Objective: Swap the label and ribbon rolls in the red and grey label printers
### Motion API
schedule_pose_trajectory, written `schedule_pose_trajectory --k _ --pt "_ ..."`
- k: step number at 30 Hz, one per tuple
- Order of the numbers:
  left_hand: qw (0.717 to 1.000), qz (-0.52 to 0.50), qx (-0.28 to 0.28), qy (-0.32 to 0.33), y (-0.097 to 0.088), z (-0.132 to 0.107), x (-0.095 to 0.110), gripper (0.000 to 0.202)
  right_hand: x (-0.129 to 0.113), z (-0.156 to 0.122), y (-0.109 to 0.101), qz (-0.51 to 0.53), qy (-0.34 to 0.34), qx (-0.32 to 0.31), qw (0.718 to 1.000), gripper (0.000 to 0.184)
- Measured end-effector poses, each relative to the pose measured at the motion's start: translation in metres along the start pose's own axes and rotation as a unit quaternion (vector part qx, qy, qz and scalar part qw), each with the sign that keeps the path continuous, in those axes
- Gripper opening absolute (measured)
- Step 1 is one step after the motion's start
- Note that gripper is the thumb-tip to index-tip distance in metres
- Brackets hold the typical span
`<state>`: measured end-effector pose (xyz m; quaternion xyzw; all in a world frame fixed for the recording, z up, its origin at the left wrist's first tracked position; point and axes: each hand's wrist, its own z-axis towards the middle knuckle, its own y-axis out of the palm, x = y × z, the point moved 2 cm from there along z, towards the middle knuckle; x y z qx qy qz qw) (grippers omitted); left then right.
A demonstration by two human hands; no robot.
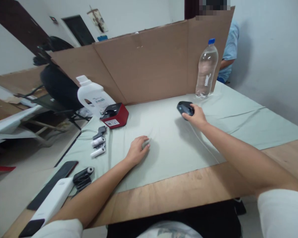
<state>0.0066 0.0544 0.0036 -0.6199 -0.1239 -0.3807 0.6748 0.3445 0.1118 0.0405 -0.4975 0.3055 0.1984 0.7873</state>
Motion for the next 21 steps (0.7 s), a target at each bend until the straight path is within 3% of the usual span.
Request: schedule_pose_trajectory --k 2,4,6,8,11,14,16,18,21 --pt "0.979 -0.186 -0.024 -0.078 0.001 0.001 0.013 0.044 -0.03 -0.034 0.008 0.027 -0.078 -0.028 0.996 0.073" --pt "0.907 -0.388 -0.078 -0.147 0.007 -0.001 0.03 0.059 -0.059 -0.072 0.016 0.037 -0.166 -0.06 0.984 0.074" --pt "0.825 -0.526 -0.116 -0.173 0.015 -0.005 0.046 0.066 -0.079 -0.108 0.025 0.03 -0.221 -0.1 0.97 0.076" --pt "0.791 -0.577 -0.095 -0.179 0.021 -0.009 0.053 0.069 -0.09 -0.136 0.032 0.026 -0.246 -0.138 0.959 0.078" --pt "0.804 -0.567 -0.019 -0.18 0.025 -0.014 0.05 0.078 -0.091 -0.154 0.036 0.087 -0.246 -0.179 0.949 0.065" --pt "0.814 -0.565 -0.014 -0.136 0.026 -0.013 0.042 0.079 -0.08 -0.149 0.035 0.208 -0.163 -0.178 0.948 0.053" --pt "0.816 -0.568 -0.038 -0.099 0.029 -0.011 0.038 0.076 -0.07 -0.144 0.039 0.28 -0.083 -0.168 0.942 0.06" --pt "0.83 -0.55 -0.064 -0.065 0.032 -0.009 0.033 0.078 -0.063 -0.144 0.046 0.332 -0.028 -0.197 0.922 0.076" --pt "0.865 -0.495 -0.083 -0.026 0.038 -0.01 0.028 0.092 -0.057 -0.15 0.057 0.356 -0.018 -0.263 0.896 0.098"
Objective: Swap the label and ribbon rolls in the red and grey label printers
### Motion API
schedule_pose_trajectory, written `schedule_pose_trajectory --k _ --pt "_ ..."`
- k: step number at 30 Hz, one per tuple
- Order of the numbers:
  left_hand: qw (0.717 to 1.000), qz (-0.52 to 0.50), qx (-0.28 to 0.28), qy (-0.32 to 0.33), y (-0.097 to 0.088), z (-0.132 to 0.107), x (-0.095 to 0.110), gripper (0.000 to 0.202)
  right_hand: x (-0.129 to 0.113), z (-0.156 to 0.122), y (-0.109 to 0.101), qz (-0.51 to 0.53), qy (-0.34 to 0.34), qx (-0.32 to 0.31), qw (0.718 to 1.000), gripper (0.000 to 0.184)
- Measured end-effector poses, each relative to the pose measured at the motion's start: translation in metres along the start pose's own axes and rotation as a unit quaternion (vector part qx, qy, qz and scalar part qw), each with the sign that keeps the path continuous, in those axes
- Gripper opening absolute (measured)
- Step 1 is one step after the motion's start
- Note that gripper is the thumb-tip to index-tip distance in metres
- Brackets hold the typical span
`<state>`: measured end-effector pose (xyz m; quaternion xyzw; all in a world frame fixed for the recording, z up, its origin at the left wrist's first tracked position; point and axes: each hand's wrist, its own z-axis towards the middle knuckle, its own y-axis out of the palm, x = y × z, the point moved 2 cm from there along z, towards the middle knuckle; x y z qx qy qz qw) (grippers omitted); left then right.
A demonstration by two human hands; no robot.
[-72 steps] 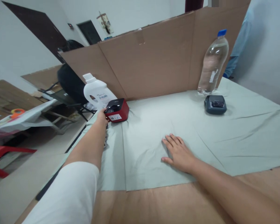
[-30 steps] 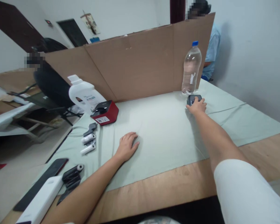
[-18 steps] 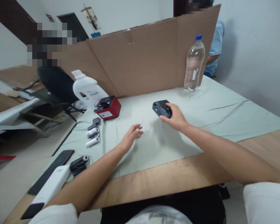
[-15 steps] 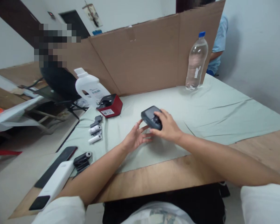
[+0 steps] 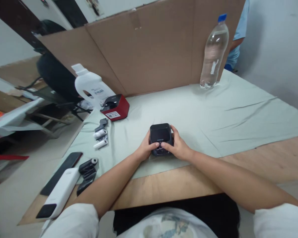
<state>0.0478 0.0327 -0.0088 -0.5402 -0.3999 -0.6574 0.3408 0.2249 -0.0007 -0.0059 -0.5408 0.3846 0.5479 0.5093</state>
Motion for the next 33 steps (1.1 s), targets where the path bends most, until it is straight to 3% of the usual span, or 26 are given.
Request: schedule_pose_trajectory --k 4,9,17,22,26,33 --pt "0.999 -0.027 -0.021 -0.031 -0.001 -0.004 -0.002 0.107 0.005 -0.003 0.0 -0.005 0.016 -0.005 1.0 0.103" --pt "0.985 -0.108 -0.03 -0.134 -0.004 -0.004 0.001 0.087 0.007 -0.001 -0.006 0.033 0.034 -0.007 0.999 0.095" --pt "0.982 -0.119 -0.016 -0.148 -0.008 0.0 -0.004 0.081 0.002 0.0 -0.009 0.045 0.028 -0.026 0.998 0.094" --pt "0.981 -0.13 -0.001 -0.142 -0.008 0.001 -0.006 0.079 -0.002 0.007 -0.022 0.092 0.006 -0.028 0.995 0.061" --pt "0.983 -0.115 -0.005 -0.142 -0.007 0.0 -0.005 0.078 -0.001 0.01 -0.03 0.108 0.02 -0.036 0.993 0.058" --pt "0.987 -0.054 -0.032 -0.146 -0.009 -0.003 -0.008 0.076 -0.002 0.013 -0.03 0.086 0.044 0.05 0.994 0.039"
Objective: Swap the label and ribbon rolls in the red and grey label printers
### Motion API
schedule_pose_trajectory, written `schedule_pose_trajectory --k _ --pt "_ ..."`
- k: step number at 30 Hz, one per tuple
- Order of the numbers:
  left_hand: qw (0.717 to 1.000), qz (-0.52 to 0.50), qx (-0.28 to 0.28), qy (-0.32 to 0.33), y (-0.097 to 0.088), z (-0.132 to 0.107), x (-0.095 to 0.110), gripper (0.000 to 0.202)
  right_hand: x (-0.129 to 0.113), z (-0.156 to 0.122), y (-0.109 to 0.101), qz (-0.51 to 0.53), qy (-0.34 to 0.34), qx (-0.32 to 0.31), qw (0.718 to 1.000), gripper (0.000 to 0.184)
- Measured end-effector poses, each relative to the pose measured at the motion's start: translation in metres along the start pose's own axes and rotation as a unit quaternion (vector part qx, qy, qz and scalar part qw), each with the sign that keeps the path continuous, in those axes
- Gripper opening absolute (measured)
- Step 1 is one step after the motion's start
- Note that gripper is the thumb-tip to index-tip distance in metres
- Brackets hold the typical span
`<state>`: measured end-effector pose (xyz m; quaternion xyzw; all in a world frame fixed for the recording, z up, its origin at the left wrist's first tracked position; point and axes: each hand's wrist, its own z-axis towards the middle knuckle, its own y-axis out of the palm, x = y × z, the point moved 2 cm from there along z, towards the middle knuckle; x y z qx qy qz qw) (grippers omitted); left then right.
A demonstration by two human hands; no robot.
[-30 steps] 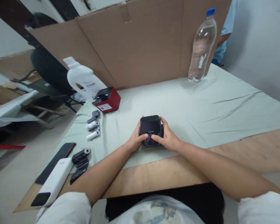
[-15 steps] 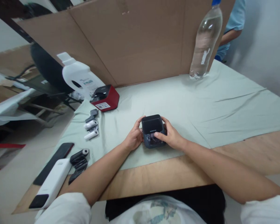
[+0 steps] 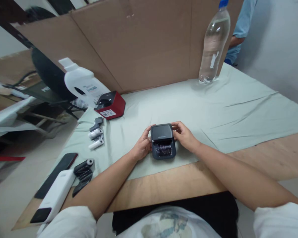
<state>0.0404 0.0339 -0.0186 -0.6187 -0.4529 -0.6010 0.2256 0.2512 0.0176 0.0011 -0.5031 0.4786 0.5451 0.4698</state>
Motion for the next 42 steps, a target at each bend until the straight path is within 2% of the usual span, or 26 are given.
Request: schedule_pose_trajectory --k 5,11,14,18,21,27,30,33,36,39,42 --pt "1.0 0.021 -0.007 0.002 -0.002 0.0 -0.004 0.076 0.003 0.004 -0.002 0.006 0.04 0.058 0.997 0.053" --pt "0.999 0.034 0.011 -0.007 0.0 -0.001 -0.002 0.078 0.003 0.003 -0.003 -0.053 0.032 0.063 0.996 0.055" --pt "0.995 0.087 0.044 0.001 0.003 -0.004 0.003 0.077 0.004 0.002 -0.003 -0.086 0.026 0.057 0.994 0.055" --pt "0.96 0.259 0.107 0.019 0.008 -0.011 0.014 0.067 0.006 0.002 -0.002 -0.117 0.019 0.049 0.992 0.05" --pt "0.931 0.341 0.131 0.024 0.008 -0.012 0.019 0.061 0.009 0.002 -0.001 -0.139 0.01 0.043 0.989 0.046" --pt "0.916 0.363 0.162 0.059 0.0 -0.008 0.019 0.042 0.012 0.002 0.0 -0.125 0.008 0.021 0.992 0.038" --pt "0.894 0.389 0.207 0.079 -0.001 -0.01 0.025 0.032 0.012 0.003 0.001 -0.121 0.006 0.024 0.992 0.033" --pt "0.864 0.422 0.234 0.148 0.005 -0.014 0.042 0.02 0.013 0.003 0.001 -0.121 0.001 0.026 0.992 0.032" --pt "0.814 0.52 0.189 0.178 0.018 -0.012 0.062 0.014 0.014 0.004 0.001 -0.124 -0.009 0.025 0.992 0.033" --pt "0.763 0.623 0.104 0.135 0.032 -0.002 0.074 0.016 0.015 0.004 0.001 -0.127 -0.012 0.027 0.992 0.035" --pt "0.723 0.684 0.027 0.095 0.042 0.015 0.075 0.017 0.014 0.004 0.0 -0.134 -0.013 0.027 0.99 0.035"
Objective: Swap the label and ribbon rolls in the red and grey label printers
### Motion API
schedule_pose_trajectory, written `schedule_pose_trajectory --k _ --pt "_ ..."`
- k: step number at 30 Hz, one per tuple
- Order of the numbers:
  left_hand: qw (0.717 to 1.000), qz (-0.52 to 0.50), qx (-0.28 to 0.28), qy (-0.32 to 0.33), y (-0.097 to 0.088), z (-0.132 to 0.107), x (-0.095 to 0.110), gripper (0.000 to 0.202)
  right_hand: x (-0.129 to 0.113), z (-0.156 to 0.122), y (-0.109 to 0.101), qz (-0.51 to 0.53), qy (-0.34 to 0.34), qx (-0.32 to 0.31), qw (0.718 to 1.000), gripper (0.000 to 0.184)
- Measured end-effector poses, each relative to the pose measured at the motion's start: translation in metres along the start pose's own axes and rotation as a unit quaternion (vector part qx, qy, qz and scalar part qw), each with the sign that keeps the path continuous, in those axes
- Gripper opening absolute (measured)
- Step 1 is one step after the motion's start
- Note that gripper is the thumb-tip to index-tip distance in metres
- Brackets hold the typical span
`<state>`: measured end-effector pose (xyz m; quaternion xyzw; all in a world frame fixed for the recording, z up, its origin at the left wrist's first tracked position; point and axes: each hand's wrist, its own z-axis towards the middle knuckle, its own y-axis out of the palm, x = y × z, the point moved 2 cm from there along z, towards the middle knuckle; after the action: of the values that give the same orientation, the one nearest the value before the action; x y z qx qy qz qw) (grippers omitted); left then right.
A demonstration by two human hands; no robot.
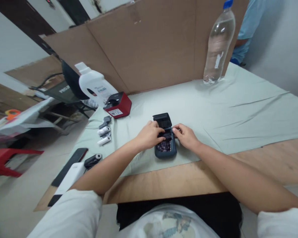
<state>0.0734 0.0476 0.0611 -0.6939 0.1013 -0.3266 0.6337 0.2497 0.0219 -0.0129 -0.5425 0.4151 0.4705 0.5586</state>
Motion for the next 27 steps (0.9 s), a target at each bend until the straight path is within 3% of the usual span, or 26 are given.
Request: schedule_pose_trajectory --k 3,8,14,18,20,22,25,27 --pt "0.998 0.031 -0.045 0.031 0.009 0.015 0.001 0.015 -0.001 0.0 -0.001 -0.026 -0.009 0.007 1.0 0.035" --pt "0.998 -0.023 -0.044 0.033 0.015 0.026 -0.004 0.015 0.0 0.0 -0.002 -0.055 -0.026 0.016 0.998 0.032" --pt "0.998 -0.025 -0.05 -0.022 0.001 0.019 0.003 0.018 0.002 0.001 -0.002 -0.067 -0.026 0.014 0.997 0.032" --pt "0.993 -0.102 -0.026 -0.044 -0.019 0.007 0.0 0.025 0.004 0.0 -0.003 -0.07 -0.022 0.006 0.997 0.032" --pt "0.988 -0.142 -0.035 -0.041 -0.034 -0.006 -0.01 0.024 0.005 0.0 -0.003 -0.072 -0.021 0.003 0.997 0.032" --pt "0.985 -0.131 -0.092 -0.058 -0.051 -0.024 -0.028 0.022 0.006 0.0 -0.003 -0.075 -0.023 0.001 0.997 0.032" --pt "0.969 -0.013 -0.211 -0.126 -0.072 -0.056 -0.07 0.023 0.006 0.001 -0.003 -0.09 -0.032 -0.002 0.995 0.033" --pt "0.95 0.07 -0.247 -0.177 -0.082 -0.077 -0.102 0.022 0.006 0.001 -0.003 -0.104 -0.036 -0.001 0.994 0.033"
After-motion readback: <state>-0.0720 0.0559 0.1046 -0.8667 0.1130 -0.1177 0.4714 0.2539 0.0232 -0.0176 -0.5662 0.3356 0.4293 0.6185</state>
